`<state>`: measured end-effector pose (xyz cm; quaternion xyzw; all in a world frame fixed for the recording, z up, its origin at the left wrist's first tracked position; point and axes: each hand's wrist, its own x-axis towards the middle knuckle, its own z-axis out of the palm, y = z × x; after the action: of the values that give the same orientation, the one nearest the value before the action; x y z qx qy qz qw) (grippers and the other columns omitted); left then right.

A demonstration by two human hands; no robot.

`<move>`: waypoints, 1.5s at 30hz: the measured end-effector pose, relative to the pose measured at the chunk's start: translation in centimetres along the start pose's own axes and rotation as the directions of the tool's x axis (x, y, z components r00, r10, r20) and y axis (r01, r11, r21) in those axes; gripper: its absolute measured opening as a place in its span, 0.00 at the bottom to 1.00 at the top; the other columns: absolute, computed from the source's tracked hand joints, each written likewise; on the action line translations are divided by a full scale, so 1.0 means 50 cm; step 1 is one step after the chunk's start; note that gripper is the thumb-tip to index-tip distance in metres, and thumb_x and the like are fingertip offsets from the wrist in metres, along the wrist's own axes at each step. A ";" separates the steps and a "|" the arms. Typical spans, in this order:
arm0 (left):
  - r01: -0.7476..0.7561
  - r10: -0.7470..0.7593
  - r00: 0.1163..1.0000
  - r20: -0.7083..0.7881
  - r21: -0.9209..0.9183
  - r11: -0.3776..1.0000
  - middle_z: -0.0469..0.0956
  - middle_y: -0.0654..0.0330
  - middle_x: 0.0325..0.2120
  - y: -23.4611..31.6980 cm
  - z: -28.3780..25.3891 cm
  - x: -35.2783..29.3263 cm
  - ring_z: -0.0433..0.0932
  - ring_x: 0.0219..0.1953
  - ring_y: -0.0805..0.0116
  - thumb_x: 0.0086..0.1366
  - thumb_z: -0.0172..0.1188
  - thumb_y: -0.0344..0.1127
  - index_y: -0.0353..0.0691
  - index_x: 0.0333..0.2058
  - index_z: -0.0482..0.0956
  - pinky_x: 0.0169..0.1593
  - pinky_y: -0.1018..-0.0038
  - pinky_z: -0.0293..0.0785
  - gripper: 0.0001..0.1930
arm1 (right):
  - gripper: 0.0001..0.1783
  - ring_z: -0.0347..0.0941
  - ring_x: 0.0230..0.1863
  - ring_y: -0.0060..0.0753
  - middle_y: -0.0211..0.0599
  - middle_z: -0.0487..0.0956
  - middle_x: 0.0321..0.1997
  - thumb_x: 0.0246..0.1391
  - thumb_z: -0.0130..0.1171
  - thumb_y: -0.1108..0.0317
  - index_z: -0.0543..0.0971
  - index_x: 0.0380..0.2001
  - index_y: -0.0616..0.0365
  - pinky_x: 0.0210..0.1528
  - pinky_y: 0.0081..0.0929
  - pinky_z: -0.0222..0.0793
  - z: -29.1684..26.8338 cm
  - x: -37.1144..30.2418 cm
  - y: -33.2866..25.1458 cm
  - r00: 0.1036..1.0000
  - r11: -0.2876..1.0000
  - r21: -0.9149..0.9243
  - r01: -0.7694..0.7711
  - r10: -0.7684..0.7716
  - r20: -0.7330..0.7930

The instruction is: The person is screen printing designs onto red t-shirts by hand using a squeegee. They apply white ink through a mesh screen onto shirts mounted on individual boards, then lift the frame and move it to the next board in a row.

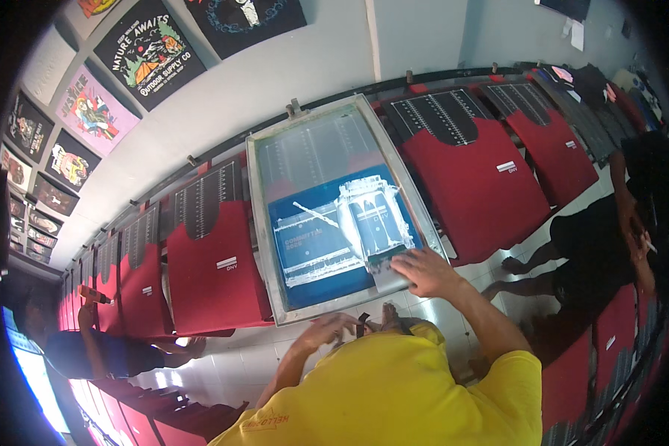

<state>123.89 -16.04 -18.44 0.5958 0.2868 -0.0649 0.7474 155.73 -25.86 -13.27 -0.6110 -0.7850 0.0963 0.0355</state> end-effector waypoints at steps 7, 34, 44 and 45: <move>0.036 -0.031 0.999 0.018 -0.578 0.815 0.73 0.64 0.28 -0.050 0.089 0.113 0.63 0.23 0.79 0.77 0.40 0.48 0.36 0.51 0.71 0.24 0.82 0.59 0.21 | 0.14 0.73 0.45 0.42 0.35 0.78 0.39 0.41 0.64 0.66 0.74 0.33 0.56 0.50 0.39 0.65 0.007 0.046 -0.001 0.983 0.992 0.021 -0.128 0.130 -0.132; -0.224 0.017 0.881 -0.473 -0.384 0.896 0.78 0.53 0.47 0.019 0.181 0.092 0.75 0.42 0.68 0.73 0.48 0.32 0.31 0.57 0.69 0.48 0.74 0.70 0.18 | 0.15 0.72 0.43 0.43 0.37 0.76 0.38 0.40 0.67 0.69 0.77 0.34 0.57 0.44 0.42 0.67 0.018 0.093 0.065 0.974 0.996 0.080 -0.035 0.052 -0.222; -0.057 0.661 0.630 -0.407 0.825 0.562 0.73 0.47 0.54 0.152 0.156 0.172 0.73 0.55 0.50 0.63 0.52 0.26 0.36 0.57 0.69 0.59 0.59 0.63 0.22 | 0.22 0.71 0.45 0.41 0.37 0.78 0.46 0.37 0.64 0.77 0.77 0.41 0.60 0.46 0.39 0.64 0.034 0.023 0.046 0.979 0.985 0.171 0.028 0.007 -0.204; 0.007 0.630 0.667 -0.396 0.850 0.527 0.73 0.48 0.54 0.141 0.162 0.168 0.73 0.55 0.52 0.63 0.53 0.27 0.38 0.57 0.70 0.58 0.60 0.63 0.22 | 0.20 0.71 0.45 0.41 0.37 0.78 0.46 0.38 0.64 0.77 0.77 0.41 0.60 0.46 0.39 0.64 0.045 0.015 0.041 0.974 0.989 0.142 0.042 -0.009 -0.225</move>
<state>136.79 -19.49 -15.68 0.8870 0.3507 0.1799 0.2407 157.11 -24.91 -15.89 -0.6036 -0.7745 0.0836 0.1696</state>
